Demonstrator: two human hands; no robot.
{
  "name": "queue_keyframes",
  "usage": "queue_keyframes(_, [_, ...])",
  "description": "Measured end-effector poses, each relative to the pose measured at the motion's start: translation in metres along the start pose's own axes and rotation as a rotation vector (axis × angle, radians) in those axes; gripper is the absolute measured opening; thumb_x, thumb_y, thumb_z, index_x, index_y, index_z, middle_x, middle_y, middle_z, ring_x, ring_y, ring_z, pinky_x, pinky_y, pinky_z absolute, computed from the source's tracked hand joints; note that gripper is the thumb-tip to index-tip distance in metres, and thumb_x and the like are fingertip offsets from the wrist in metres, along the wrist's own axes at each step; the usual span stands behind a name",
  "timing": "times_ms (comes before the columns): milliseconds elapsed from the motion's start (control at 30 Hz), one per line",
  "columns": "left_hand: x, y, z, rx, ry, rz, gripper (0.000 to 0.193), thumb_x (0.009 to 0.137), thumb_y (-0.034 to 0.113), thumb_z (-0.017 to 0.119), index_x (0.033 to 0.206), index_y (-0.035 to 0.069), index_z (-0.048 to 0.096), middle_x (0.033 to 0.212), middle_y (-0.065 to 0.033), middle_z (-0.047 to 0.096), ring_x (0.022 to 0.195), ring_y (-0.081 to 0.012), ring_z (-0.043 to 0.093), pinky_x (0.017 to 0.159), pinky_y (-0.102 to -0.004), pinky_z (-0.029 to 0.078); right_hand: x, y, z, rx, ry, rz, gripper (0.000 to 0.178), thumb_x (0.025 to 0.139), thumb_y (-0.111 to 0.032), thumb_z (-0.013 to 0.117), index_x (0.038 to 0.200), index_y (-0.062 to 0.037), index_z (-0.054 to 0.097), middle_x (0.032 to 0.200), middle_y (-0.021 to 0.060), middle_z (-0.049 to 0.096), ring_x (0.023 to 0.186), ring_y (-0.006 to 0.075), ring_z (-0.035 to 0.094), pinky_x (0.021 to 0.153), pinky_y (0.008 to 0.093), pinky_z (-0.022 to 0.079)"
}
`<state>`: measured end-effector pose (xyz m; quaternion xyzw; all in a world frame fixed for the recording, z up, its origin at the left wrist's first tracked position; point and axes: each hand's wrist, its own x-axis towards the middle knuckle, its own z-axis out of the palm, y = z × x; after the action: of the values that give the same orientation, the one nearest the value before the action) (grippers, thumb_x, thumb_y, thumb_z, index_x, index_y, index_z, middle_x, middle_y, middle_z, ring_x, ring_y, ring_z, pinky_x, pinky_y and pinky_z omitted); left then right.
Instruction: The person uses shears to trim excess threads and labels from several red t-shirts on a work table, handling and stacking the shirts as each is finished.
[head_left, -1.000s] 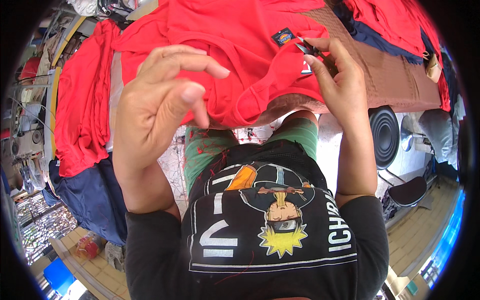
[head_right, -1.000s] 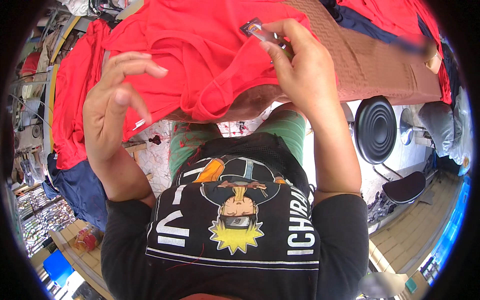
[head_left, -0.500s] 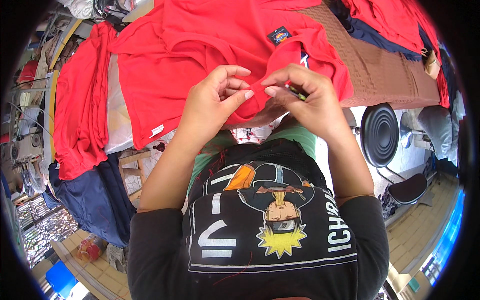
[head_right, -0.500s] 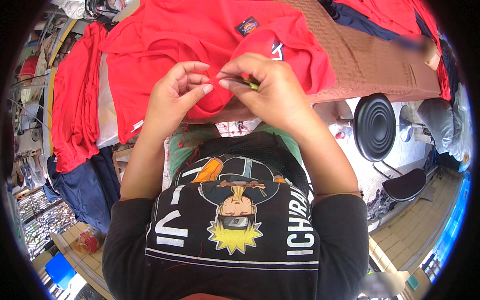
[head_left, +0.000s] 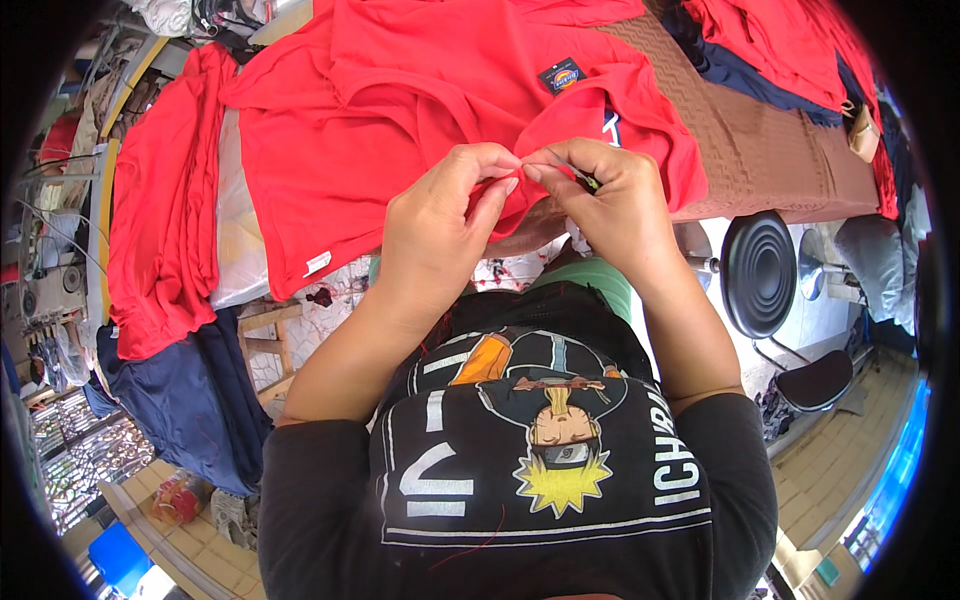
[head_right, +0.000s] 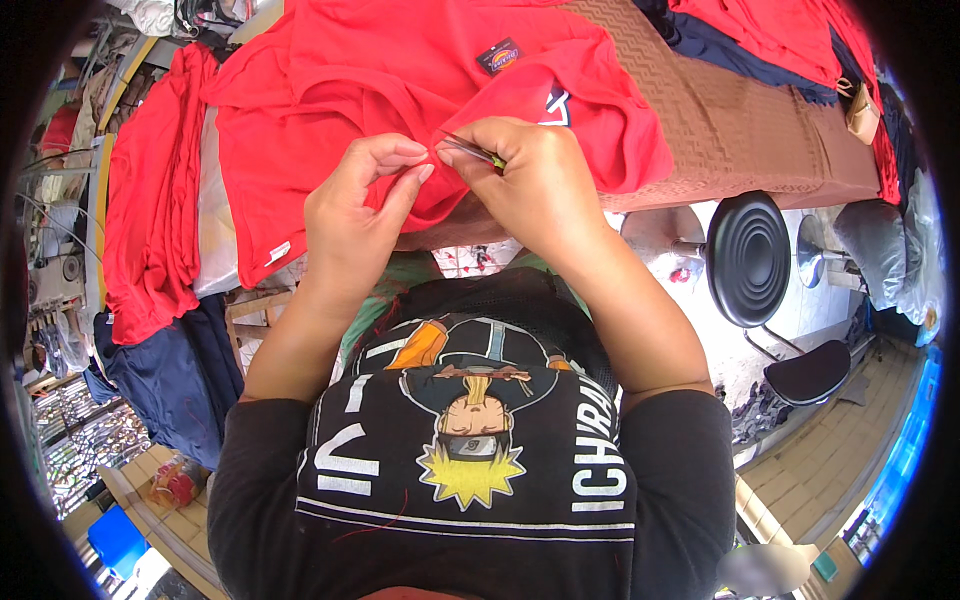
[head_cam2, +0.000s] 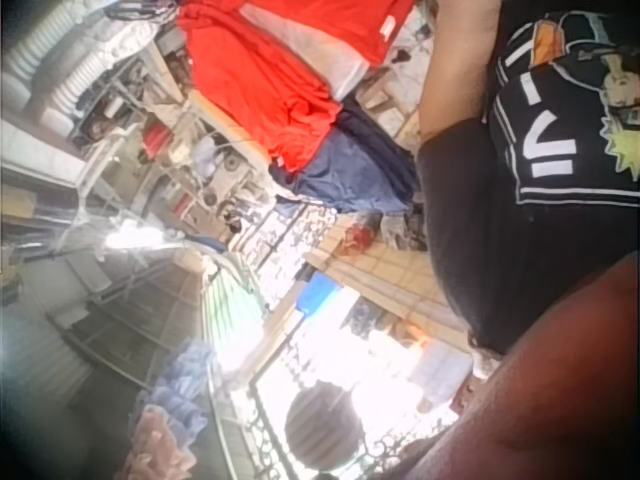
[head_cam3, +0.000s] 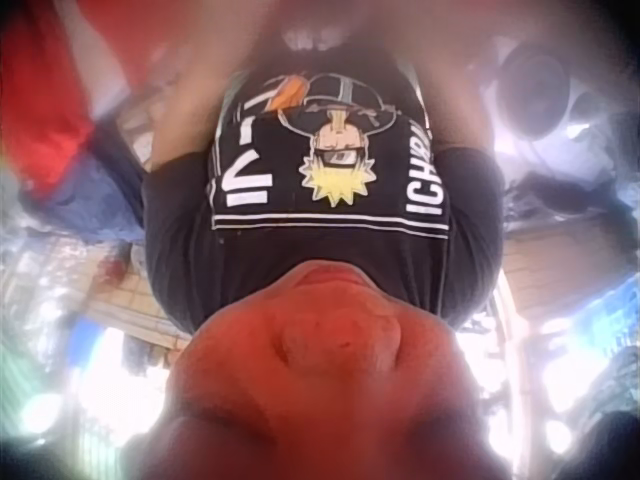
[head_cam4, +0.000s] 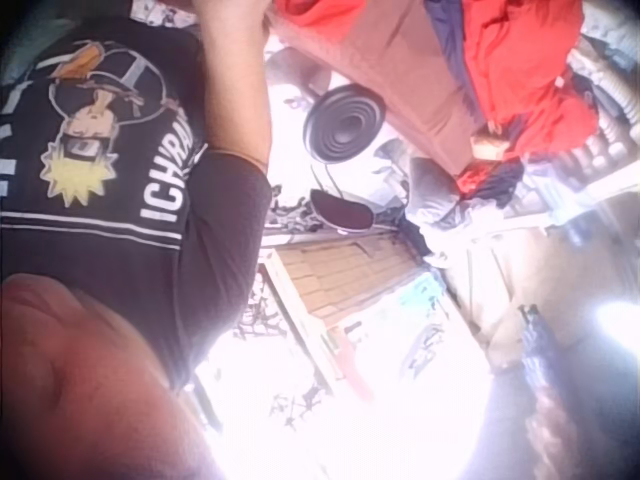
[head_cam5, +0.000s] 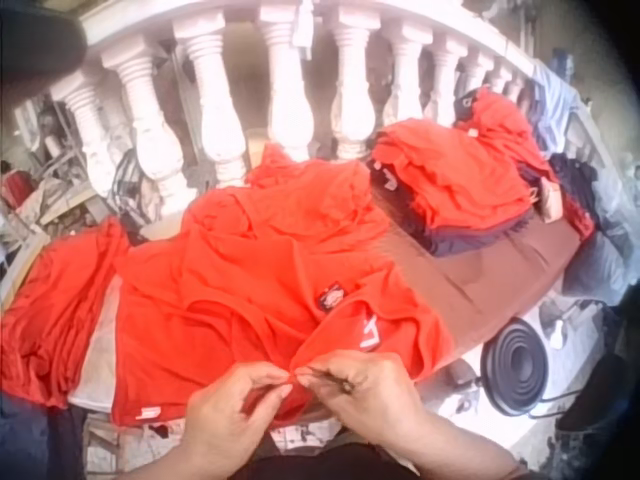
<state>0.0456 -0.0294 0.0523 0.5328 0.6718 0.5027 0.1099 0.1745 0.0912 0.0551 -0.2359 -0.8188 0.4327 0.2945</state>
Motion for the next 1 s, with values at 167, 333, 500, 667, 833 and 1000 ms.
queue_keyframes(167, [0.001, 0.001, 0.003, -0.006, 0.014, -0.036, 0.024, 0.084, -0.003, 0.067, 0.106, 0.000, 0.057, 0.096, -0.0088, 0.068, 0.089, -0.0144, 0.067, 0.079, -0.0278, 0.053, 0.002, -0.006, 0.001, -0.317, 0.013, -0.217, 0.019, 0.070, -0.006, 0.074, 0.085, -0.0029, 0.064, 0.079, 0.0121, 0.066, 0.069, 0.0287, 0.066, 0.060, 0.0335, 0.052])
queue_keyframes(333, [0.011, -0.014, 0.002, -0.440, -0.003, -0.328, 0.026, 0.086, -0.003, 0.067, 0.109, 0.001, 0.057, 0.097, -0.0057, 0.066, 0.091, -0.0110, 0.063, 0.084, -0.0243, 0.050, 0.004, -0.009, -0.009, 0.011, -0.046, -0.102, 0.017, 0.074, -0.008, 0.075, 0.084, -0.0028, 0.062, 0.075, 0.0081, 0.064, 0.066, 0.0182, 0.063, 0.060, 0.0291, 0.050])
queue_keyframes(500, [0.013, -0.012, -0.010, -0.634, -0.074, -0.449, 0.029, 0.086, -0.001, 0.068, 0.112, 0.000, 0.057, 0.099, -0.0054, 0.065, 0.094, -0.0092, 0.061, 0.086, -0.0222, 0.049, 0.006, -0.017, -0.032, 0.205, -0.143, 0.081, 0.021, 0.080, -0.016, 0.077, 0.087, -0.0007, 0.064, 0.074, 0.0023, 0.063, 0.071, 0.0048, 0.056, 0.064, 0.0235, 0.047])
queue_keyframes(667, [0.012, -0.013, -0.011, -0.694, -0.090, -0.429, 0.026, 0.088, 0.003, 0.067, 0.112, -0.001, 0.058, 0.098, -0.0091, 0.067, 0.090, -0.0101, 0.063, 0.081, -0.0232, 0.051, 0.006, -0.013, -0.034, -0.112, -0.087, -0.209, 0.027, 0.081, -0.015, 0.073, 0.103, -0.0038, 0.062, 0.092, 0.0096, 0.065, 0.082, 0.0216, 0.066, 0.067, 0.0283, 0.050])
queue_keyframes(833, [0.013, -0.009, -0.015, -0.715, -0.129, -0.467, 0.029, 0.087, 0.002, 0.067, 0.115, -0.001, 0.057, 0.101, -0.0062, 0.065, 0.095, -0.0090, 0.061, 0.087, -0.0218, 0.048, 0.009, -0.015, -0.039, -0.401, -0.185, -0.391, 0.029, 0.078, -0.014, 0.070, 0.106, -0.0089, 0.064, 0.096, 0.0069, 0.063, 0.090, 0.0260, 0.062, 0.077, 0.0338, 0.044])
queue_keyframes(1000, [0.013, -0.008, -0.018, -0.747, -0.158, -0.493, 0.029, 0.088, 0.003, 0.067, 0.115, -0.001, 0.058, 0.100, -0.0061, 0.066, 0.094, -0.0090, 0.062, 0.086, -0.0216, 0.048, 0.011, -0.011, -0.036, -0.430, -0.136, -0.468, 0.025, 0.077, -0.014, 0.070, 0.102, -0.0110, 0.067, 0.093, 0.0051, 0.062, 0.091, 0.0232, 0.061, 0.086, 0.0383, 0.039])
